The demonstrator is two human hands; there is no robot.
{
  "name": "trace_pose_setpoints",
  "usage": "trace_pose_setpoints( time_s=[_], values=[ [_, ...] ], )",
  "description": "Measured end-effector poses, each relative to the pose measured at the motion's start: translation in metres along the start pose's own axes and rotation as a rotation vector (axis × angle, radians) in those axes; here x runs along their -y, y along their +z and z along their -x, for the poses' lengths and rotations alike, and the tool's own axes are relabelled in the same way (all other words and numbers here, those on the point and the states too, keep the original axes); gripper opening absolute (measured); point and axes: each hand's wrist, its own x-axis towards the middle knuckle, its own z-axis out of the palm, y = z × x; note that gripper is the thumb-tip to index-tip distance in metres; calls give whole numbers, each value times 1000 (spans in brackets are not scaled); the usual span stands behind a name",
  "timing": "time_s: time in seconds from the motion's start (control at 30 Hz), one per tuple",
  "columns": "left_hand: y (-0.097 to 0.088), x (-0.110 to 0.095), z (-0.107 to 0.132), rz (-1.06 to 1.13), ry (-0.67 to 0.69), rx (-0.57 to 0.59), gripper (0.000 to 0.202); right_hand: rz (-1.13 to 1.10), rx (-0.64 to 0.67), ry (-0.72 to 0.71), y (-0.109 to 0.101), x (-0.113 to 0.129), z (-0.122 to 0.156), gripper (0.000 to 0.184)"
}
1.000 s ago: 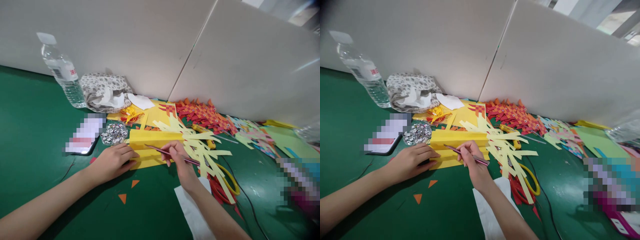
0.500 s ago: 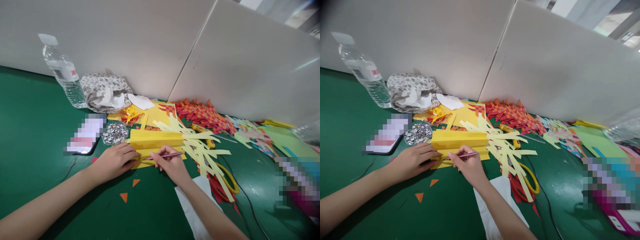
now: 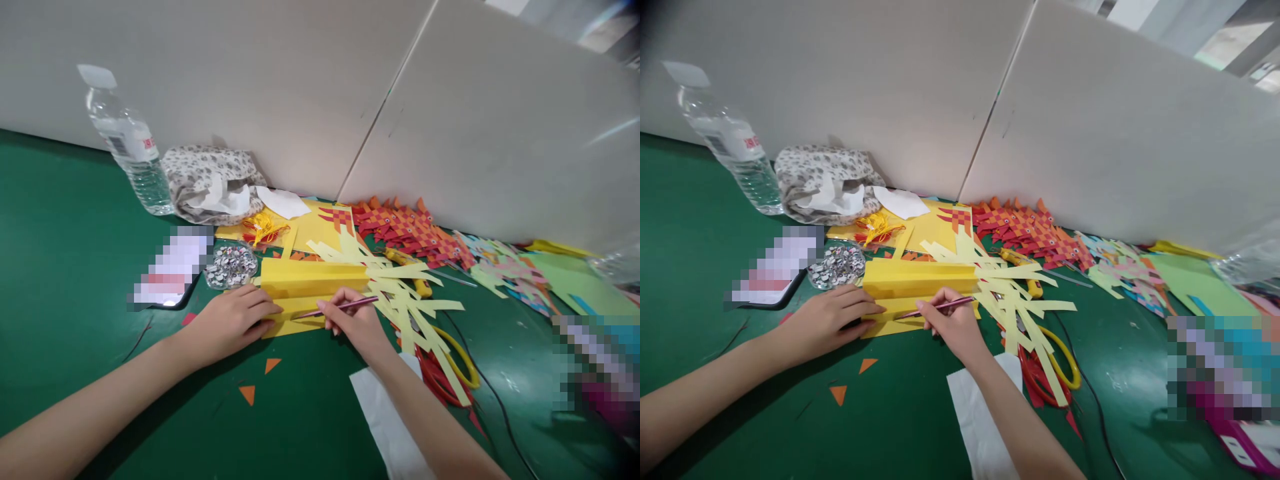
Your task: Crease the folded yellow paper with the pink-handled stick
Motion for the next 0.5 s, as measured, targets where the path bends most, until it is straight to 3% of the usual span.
trace_pose_setpoints(
  time_s=[0.5],
  values=[
    [-4,-1,-3,-16,15,-12,22,-17,-160,-47,-34,-9,-6,39]
  ],
)
